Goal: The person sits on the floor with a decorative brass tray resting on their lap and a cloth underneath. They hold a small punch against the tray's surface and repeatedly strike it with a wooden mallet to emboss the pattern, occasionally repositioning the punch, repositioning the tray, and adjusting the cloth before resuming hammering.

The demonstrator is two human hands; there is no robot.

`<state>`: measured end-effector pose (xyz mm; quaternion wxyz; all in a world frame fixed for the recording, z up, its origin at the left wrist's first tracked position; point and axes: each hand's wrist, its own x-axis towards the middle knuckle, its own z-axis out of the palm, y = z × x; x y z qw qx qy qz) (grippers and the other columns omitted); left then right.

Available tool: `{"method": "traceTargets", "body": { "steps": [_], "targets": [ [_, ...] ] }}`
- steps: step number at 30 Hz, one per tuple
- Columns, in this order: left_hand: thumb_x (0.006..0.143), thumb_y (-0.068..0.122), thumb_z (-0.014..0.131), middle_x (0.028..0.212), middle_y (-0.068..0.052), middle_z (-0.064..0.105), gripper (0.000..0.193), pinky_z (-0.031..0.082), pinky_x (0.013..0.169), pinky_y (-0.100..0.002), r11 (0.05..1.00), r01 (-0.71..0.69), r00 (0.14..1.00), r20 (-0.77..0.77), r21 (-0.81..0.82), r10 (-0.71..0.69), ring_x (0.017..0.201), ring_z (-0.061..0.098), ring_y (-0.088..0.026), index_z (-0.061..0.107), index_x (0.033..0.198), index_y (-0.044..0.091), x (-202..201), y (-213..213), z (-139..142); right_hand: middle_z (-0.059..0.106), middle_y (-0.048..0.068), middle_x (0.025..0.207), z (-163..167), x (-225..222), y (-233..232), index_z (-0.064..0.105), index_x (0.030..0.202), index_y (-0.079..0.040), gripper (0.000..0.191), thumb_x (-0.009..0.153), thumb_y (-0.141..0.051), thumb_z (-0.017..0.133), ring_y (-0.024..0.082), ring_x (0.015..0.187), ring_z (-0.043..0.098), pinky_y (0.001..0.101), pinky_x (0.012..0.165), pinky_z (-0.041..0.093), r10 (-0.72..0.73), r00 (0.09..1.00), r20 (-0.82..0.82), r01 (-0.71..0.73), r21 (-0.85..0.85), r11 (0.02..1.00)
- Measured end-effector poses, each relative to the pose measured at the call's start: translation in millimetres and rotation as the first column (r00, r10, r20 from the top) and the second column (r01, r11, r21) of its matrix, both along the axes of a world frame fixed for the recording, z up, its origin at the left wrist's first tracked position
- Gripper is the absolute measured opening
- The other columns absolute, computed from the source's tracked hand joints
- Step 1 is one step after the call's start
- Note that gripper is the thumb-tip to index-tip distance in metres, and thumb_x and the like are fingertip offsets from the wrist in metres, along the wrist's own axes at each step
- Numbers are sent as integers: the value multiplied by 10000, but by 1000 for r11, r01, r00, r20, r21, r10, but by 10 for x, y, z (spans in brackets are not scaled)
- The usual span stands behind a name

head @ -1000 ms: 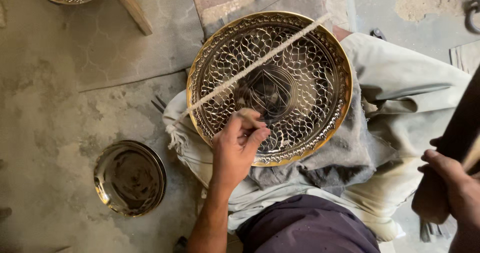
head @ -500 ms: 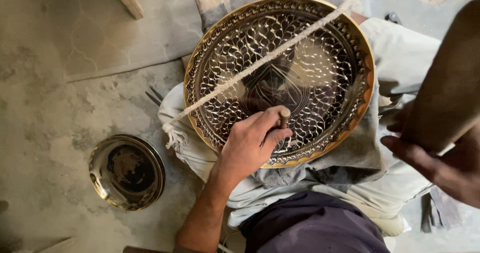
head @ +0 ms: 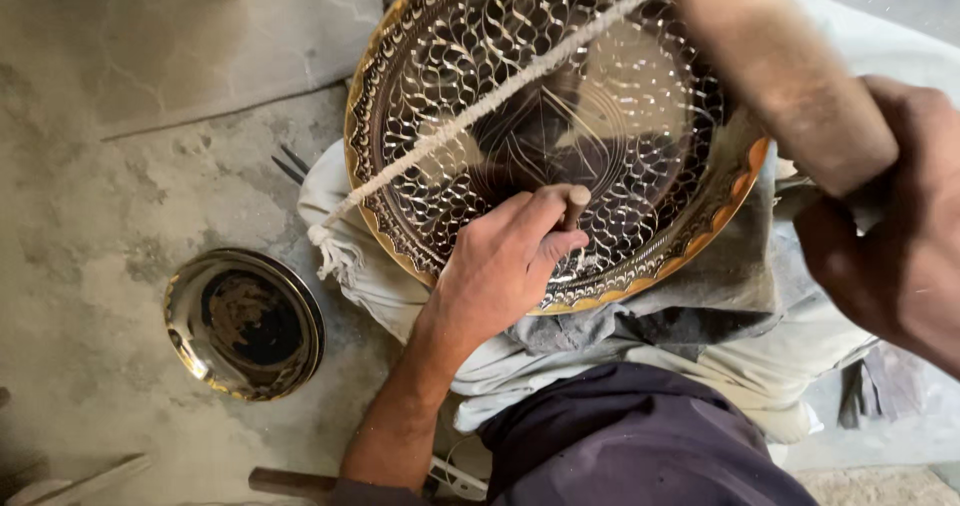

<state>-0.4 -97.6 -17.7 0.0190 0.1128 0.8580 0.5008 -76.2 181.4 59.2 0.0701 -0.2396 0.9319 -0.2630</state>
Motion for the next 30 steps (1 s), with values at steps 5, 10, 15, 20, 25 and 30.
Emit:
{"method": "traceTargets", "body": {
  "steps": [5,10,15,20,25,30],
  "targets": [
    [979,172,749,963,-114,672,424,560,671,-386,999,34,999,-14,-19,-35,791,690,-271,583,1357,72,-30,-5,-2,673,261,1073,-82,-9,169,629,1260,4,438,842,130,671,389,958,694,421,820,544,145,973,-180,-122,132,984],
    [997,172,740,966,-95,665,427,577,686,-370,999,35,999,-16,6,-35,802,698,-246,569,1381,102,-39,-12,16,653,305,1085,-89,12,158,614,1234,78,466,781,180,636,433,958,684,466,830,560,143,966,-216,-124,97,988],
    [1002,176,747,950,-104,651,401,565,678,-387,999,38,999,-23,-20,-39,789,681,-259,571,1352,89,-40,-23,-12,685,278,1085,-7,-36,0,637,1283,60,483,818,191,637,384,933,709,429,818,596,150,974,-171,-104,254,962],
    [1013,173,742,959,-102,652,417,568,668,-370,999,44,999,-32,1,-44,781,683,-246,564,1381,88,-26,-26,-47,688,265,1088,-23,-65,-17,634,1298,62,427,892,191,595,357,957,712,426,841,594,136,981,-137,-114,153,982],
    [999,179,750,961,-94,660,420,575,665,-354,999,37,998,-44,2,-37,775,687,-235,564,1365,92,-39,-23,-61,691,252,1092,-126,-98,64,631,1312,63,377,966,190,553,330,981,714,423,864,591,127,986,-106,-115,112,987],
    [994,192,752,936,-92,651,419,572,656,-361,999,33,999,-34,-31,-34,759,677,-231,570,1356,89,-44,-18,-58,694,249,1109,-192,-42,163,643,1333,42,364,1017,175,521,331,1000,714,416,888,595,125,983,-136,-95,214,972]
  ]
}}
